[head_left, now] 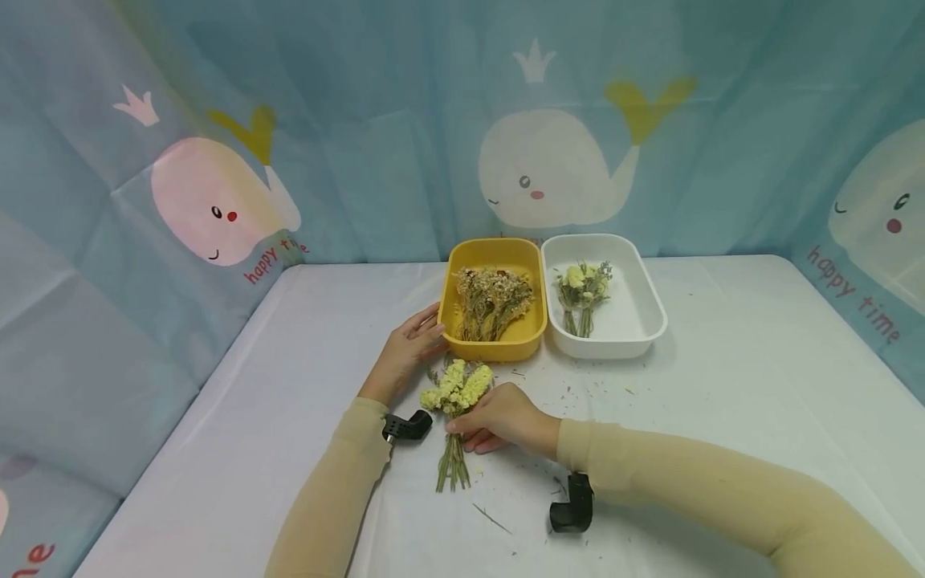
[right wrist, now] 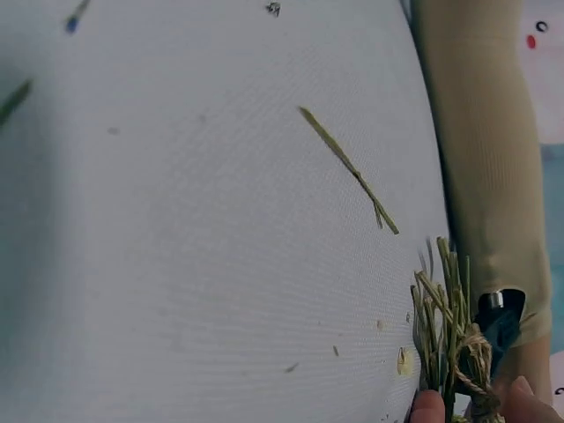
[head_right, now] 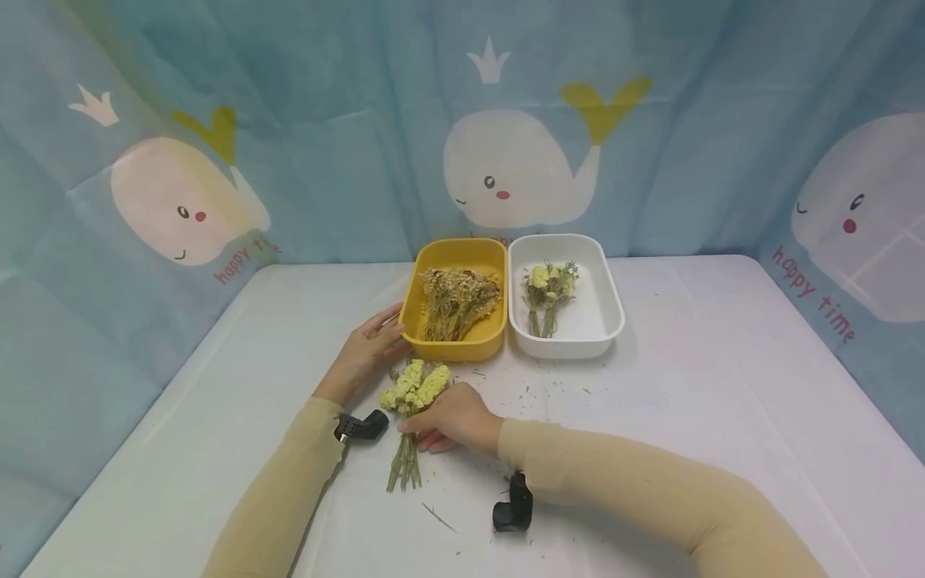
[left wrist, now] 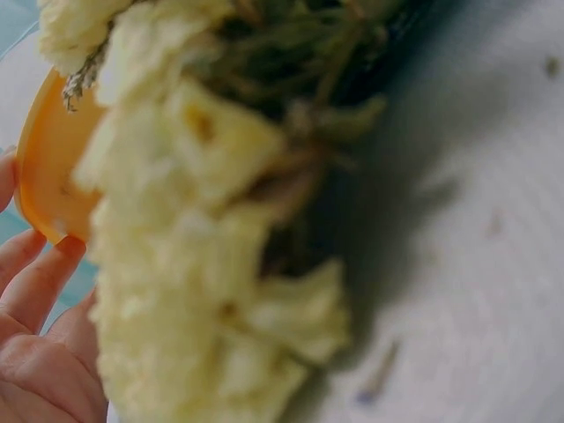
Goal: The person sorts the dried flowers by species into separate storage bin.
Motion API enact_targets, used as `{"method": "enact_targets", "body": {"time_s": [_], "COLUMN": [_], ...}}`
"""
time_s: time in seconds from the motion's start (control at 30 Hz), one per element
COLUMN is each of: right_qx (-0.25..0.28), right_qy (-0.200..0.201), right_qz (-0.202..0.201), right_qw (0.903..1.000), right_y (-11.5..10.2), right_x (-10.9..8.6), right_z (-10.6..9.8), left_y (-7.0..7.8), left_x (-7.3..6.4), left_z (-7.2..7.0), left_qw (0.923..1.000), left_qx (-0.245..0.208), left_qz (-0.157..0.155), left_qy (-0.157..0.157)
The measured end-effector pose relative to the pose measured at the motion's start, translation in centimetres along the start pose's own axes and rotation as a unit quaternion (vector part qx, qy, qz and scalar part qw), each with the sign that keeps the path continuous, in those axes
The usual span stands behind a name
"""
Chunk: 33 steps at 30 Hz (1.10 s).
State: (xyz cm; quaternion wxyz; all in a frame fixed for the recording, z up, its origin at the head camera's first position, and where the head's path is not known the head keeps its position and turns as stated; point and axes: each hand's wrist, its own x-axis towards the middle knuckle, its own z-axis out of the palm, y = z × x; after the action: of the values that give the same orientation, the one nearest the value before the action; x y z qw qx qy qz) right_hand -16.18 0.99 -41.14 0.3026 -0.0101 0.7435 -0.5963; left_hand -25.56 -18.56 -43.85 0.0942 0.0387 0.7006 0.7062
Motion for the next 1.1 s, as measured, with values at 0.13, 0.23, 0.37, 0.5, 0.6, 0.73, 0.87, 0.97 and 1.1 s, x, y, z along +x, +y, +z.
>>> {"method": "enact_targets", "body": {"time_s": [0.13, 0.23, 0.37, 0.5, 0.6, 0.73, 0.87, 0.97, 1.1], "right_qx": [0.008, 0.006, 0.010, 0.026, 0.043, 0.063, 0.080, 0.090, 0.092], "right_qy": [0.001, 0.003, -0.001, -0.010, -0.011, -0.012, -0.012, -0.010, -0.006], "right_qz": [0.009, 0.014, 0.023, 0.029, 0.033, 0.041, 0.051, 0.058, 0.065], "right_qw": [0.9999, 0.9999, 0.9997, 0.9992, 0.9985, 0.9971, 0.9954, 0.9942, 0.9936], "right_y": [-0.1, 0.1, 0.1, -0.1, -0.2, 0.0, 0.1, 0.1, 0.2], "right_x": [0.4, 0.6, 0.7, 0.4, 0.3, 0.1, -0.3, -0.6, -0.9], "right_z": [0.2, 0.4, 0.5, 0.3, 0.2, 0.0, -0.5, -1.0, -1.5], "left_y": [0.2, 0.1, -0.1, 0.1, 0.2, 0.2, 0.1, 0.1, 0.1], "left_x": [-0.1, -0.2, -0.2, -0.2, -0.2, -0.3, -0.3, -0.3, -0.4], "left_z": [0.0, -0.1, -0.1, -0.1, 0.0, -0.1, -0.1, -0.1, -0.2], "left_qw": [1.0000, 0.9999, 0.9999, 0.9999, 0.9999, 0.9998, 0.9998, 0.9997, 0.9997], "left_qx": [0.008, 0.008, 0.007, 0.006, 0.006, 0.012, 0.009, 0.003, 0.005], "left_qz": [-0.004, -0.010, -0.013, -0.007, 0.001, 0.005, 0.004, 0.010, 0.013], "left_qy": [-0.003, -0.002, 0.000, -0.005, -0.011, -0.013, -0.015, -0.021, -0.021]}}
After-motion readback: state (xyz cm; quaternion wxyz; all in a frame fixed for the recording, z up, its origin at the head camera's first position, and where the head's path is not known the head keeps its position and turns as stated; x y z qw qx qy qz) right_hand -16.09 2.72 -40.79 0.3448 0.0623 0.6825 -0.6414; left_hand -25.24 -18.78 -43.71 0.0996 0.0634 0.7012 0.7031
